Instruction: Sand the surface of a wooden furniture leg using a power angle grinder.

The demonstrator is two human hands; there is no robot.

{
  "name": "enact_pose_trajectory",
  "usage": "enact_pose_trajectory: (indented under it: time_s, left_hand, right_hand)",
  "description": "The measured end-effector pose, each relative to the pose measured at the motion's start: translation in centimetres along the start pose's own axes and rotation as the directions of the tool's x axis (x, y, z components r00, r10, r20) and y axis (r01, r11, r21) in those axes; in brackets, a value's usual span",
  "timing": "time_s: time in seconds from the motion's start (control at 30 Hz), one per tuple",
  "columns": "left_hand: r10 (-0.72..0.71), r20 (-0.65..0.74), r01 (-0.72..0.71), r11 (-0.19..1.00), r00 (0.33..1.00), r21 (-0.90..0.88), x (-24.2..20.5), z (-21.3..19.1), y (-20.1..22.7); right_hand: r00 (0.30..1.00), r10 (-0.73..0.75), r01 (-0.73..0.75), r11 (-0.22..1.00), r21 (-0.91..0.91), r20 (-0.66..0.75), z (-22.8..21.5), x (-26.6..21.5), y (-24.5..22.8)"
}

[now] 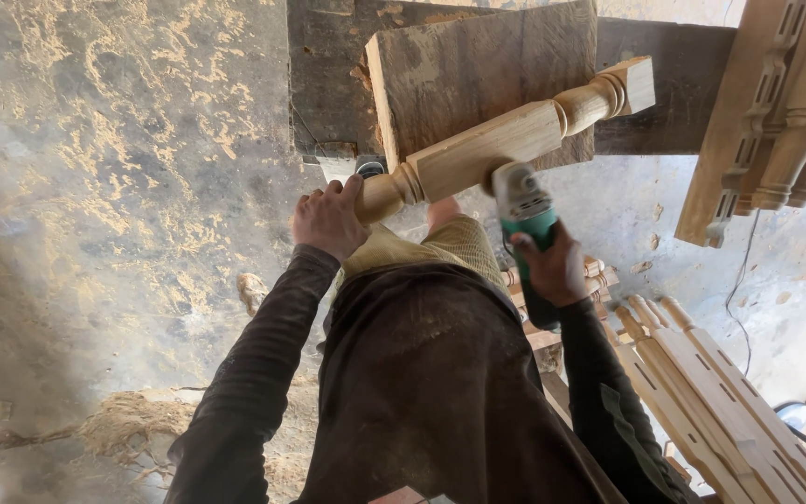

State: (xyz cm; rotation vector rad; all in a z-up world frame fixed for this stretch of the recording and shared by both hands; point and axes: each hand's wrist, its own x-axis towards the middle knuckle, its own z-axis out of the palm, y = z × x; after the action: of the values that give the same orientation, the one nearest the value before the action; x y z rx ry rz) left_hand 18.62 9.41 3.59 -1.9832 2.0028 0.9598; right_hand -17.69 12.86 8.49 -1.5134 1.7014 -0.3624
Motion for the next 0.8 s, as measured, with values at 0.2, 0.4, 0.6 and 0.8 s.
enact_pose_trajectory:
  time_s: [0.2, 0.4, 0.6, 0.8]
  left_hand:
    - [0.008, 0.001, -0.008, 1.0, 1.0, -0.014, -0.3, -0.7, 0.1]
    - [0.009, -0.009, -0.01, 1.0, 1.0, -0.024, -0.2, -0.5, 0.1]
    - [0.02, -0.058, -0.021, 1.0, 0.998, -0.023, -0.5, 0.2, -0.3]
    - [0.032, -0.108, -0.035, 0.999, 0.994, -0.023, 0.1, 1.6, -0.8]
  right_hand:
    - [0.986, 0.131, -0.098, 0.956, 0.278, -0.105, -1.8, 2.6, 3.8]
    - [0.983, 0.16, -0.121, 0.935, 0.333, -0.093, -1.0, 2.9, 2.3]
    - [0.999, -0.04, 0.04, 0.999, -0.012, -0.029, 1.3, 1.8, -2.9]
    - [0.986, -0.131, 0.131, 0.991, 0.005, 0.107, 2.8, 1.6, -6.1]
